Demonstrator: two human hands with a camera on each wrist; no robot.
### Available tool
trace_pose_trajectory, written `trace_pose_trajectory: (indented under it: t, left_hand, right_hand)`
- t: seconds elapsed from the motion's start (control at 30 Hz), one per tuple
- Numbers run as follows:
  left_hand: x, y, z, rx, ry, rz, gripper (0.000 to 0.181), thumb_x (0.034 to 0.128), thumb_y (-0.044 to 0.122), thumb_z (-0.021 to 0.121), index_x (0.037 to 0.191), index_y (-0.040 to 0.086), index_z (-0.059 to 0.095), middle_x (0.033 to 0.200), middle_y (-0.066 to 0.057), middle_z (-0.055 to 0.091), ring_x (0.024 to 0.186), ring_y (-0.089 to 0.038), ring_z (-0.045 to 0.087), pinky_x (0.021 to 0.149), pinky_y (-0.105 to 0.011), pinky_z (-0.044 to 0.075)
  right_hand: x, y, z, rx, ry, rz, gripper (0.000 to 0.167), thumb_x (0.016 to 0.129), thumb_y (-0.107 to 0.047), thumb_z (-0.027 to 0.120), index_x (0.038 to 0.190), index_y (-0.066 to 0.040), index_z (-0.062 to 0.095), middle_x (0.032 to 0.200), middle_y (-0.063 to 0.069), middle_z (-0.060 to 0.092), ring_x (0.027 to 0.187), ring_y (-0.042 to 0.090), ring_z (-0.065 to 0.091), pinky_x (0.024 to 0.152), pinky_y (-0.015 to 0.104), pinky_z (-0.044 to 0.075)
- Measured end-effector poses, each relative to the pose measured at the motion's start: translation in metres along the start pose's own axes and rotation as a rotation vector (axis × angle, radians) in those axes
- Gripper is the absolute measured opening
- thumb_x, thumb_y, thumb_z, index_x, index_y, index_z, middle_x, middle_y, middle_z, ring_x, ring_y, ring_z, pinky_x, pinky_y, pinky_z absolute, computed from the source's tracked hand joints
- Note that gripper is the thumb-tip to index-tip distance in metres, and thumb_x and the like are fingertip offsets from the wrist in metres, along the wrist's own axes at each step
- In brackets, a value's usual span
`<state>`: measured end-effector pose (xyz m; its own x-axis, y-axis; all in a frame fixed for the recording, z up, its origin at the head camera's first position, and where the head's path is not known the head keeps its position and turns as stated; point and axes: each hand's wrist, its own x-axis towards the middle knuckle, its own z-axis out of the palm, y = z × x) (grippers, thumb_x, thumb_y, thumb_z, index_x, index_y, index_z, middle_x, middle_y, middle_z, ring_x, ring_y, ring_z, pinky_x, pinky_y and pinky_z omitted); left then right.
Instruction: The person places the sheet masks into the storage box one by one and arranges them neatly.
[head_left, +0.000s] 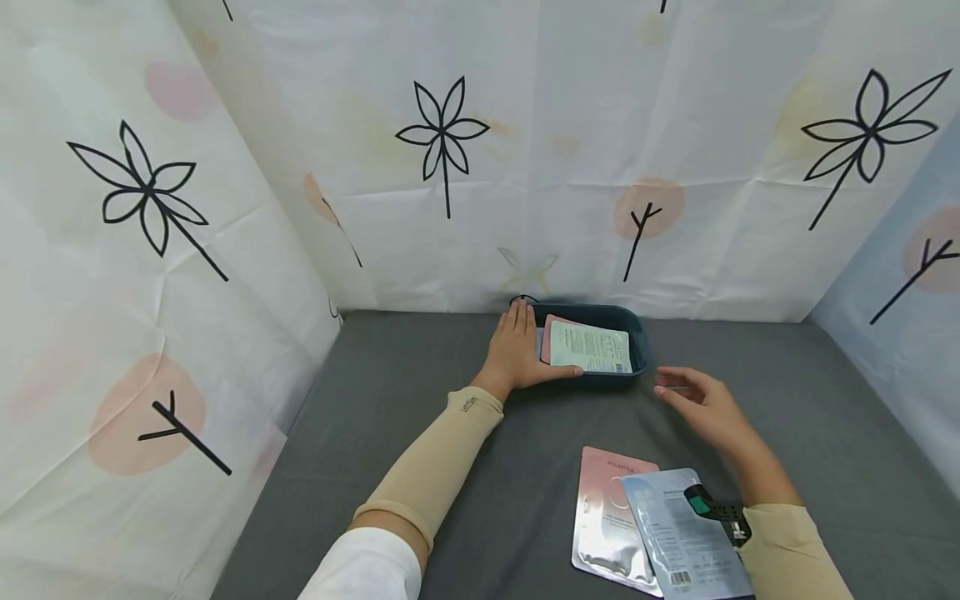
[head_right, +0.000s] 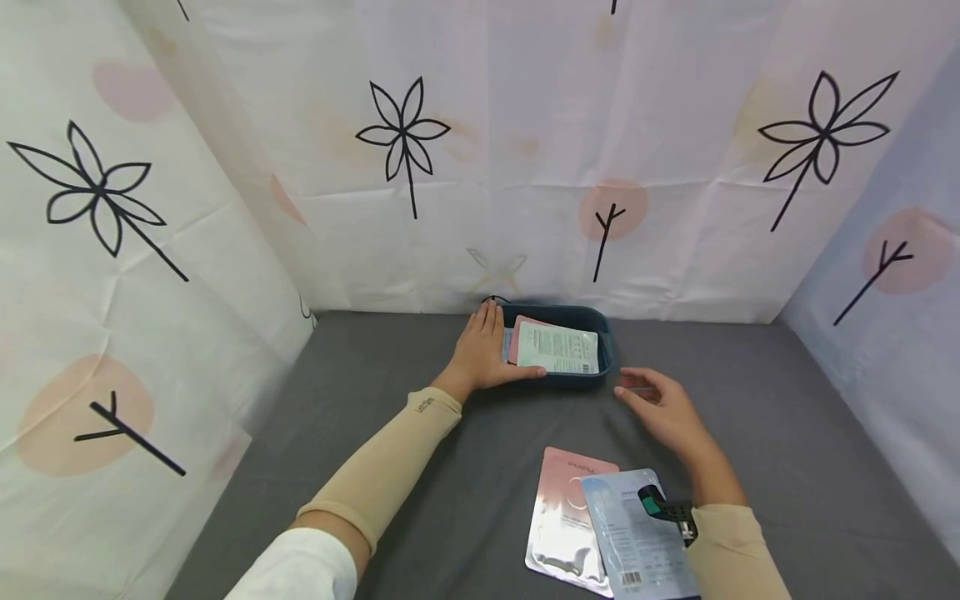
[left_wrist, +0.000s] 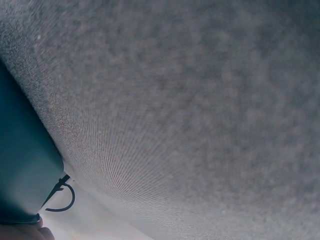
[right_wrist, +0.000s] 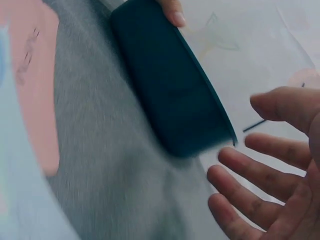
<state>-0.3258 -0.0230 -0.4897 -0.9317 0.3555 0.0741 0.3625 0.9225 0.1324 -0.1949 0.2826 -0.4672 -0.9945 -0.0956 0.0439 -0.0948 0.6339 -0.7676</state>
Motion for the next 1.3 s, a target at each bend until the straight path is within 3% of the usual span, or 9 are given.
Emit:
trace_pose_trajectory:
  t: [0.27, 0.4, 0.53, 0.93, 1.1, 1.2, 1.3]
  left_hand:
    - [0.000, -0.002, 0.001, -0.003, 0.024, 0.005, 0.145, 0.0737, 0.101, 0.052, 0.170, 0.001, 0.010, 0.180, -0.018, 0.007, 0.168, -0.030, 0.005, 0.136, -0.045, 0.012]
    - [-0.001, -0.002, 0.000, -0.010, 0.009, 0.004, 0.145, 0.0746, 0.101, 0.052, 0.170, 0.002, 0.007, 0.180, -0.017, 0.006, 0.168, -0.030, 0.004, 0.136, -0.045, 0.011]
    - [-0.002, -0.003, -0.002, -0.001, -0.002, -0.003, 0.145, 0.0749, 0.101, 0.051, 0.170, 0.002, 0.005, 0.180, -0.018, 0.005, 0.168, -0.030, 0.004, 0.136, -0.045, 0.011]
    - [0.001, -0.006, 0.002, -0.015, -0.028, -0.008, 0.146, 0.0750, 0.101, 0.052, 0.170, 0.002, 0.001, 0.180, -0.016, -0.001, 0.168, -0.030, 0.000, 0.136, -0.045, 0.007]
    - [0.002, -0.005, 0.002, -0.020, -0.040, -0.009, 0.146, 0.0748, 0.101, 0.051, 0.170, 0.002, 0.001, 0.180, -0.016, -0.002, 0.168, -0.030, -0.001, 0.136, -0.045, 0.007]
    - [0.000, -0.003, 0.000, -0.023, -0.019, -0.002, 0.144, 0.0750, 0.100, 0.052, 0.170, 0.002, 0.005, 0.180, -0.017, 0.002, 0.168, -0.031, 0.002, 0.136, -0.046, 0.009]
    - [-0.001, -0.001, -0.001, -0.015, -0.002, 0.009, 0.143, 0.0751, 0.100, 0.052, 0.170, 0.002, 0.009, 0.180, -0.017, 0.005, 0.168, -0.031, 0.004, 0.136, -0.046, 0.011]
  right_hand:
    - [-0.032, 0.016, -0.016, -0.089, -0.063, -0.048, 0.046, 0.105, -0.021, 0.069, 0.141, 0.006, 0.060, 0.134, 0.028, 0.069, 0.114, 0.045, 0.068, 0.079, 0.022, 0.055]
    - [-0.048, 0.024, -0.020, -0.126, -0.078, -0.025, 0.050, 0.104, -0.025, 0.070, 0.141, 0.006, 0.060, 0.136, 0.030, 0.067, 0.119, 0.050, 0.066, 0.086, 0.046, 0.061]
    - [-0.060, 0.031, -0.019, -0.138, -0.107, 0.016, 0.055, 0.103, -0.030, 0.072, 0.142, 0.008, 0.059, 0.140, 0.033, 0.063, 0.126, 0.055, 0.060, 0.095, 0.069, 0.054]
    - [-0.086, 0.039, -0.013, -0.134, -0.114, 0.070, 0.058, 0.099, -0.031, 0.078, 0.140, 0.007, 0.061, 0.141, 0.032, 0.063, 0.130, 0.053, 0.059, 0.097, 0.063, 0.057]
    - [-0.094, 0.039, -0.011, -0.157, -0.090, 0.074, 0.061, 0.095, -0.031, 0.083, 0.139, 0.005, 0.062, 0.140, 0.029, 0.064, 0.130, 0.051, 0.058, 0.099, 0.066, 0.055]
    - [-0.099, 0.041, -0.011, -0.180, -0.076, 0.066, 0.062, 0.091, -0.033, 0.086, 0.138, 0.001, 0.065, 0.138, 0.025, 0.066, 0.124, 0.018, 0.064, 0.097, 0.062, 0.056]
    - [-0.103, 0.042, -0.011, -0.202, -0.070, 0.063, 0.062, 0.088, -0.035, 0.089, 0.137, -0.004, 0.067, 0.137, 0.020, 0.067, 0.112, -0.018, 0.046, 0.092, 0.043, 0.061]
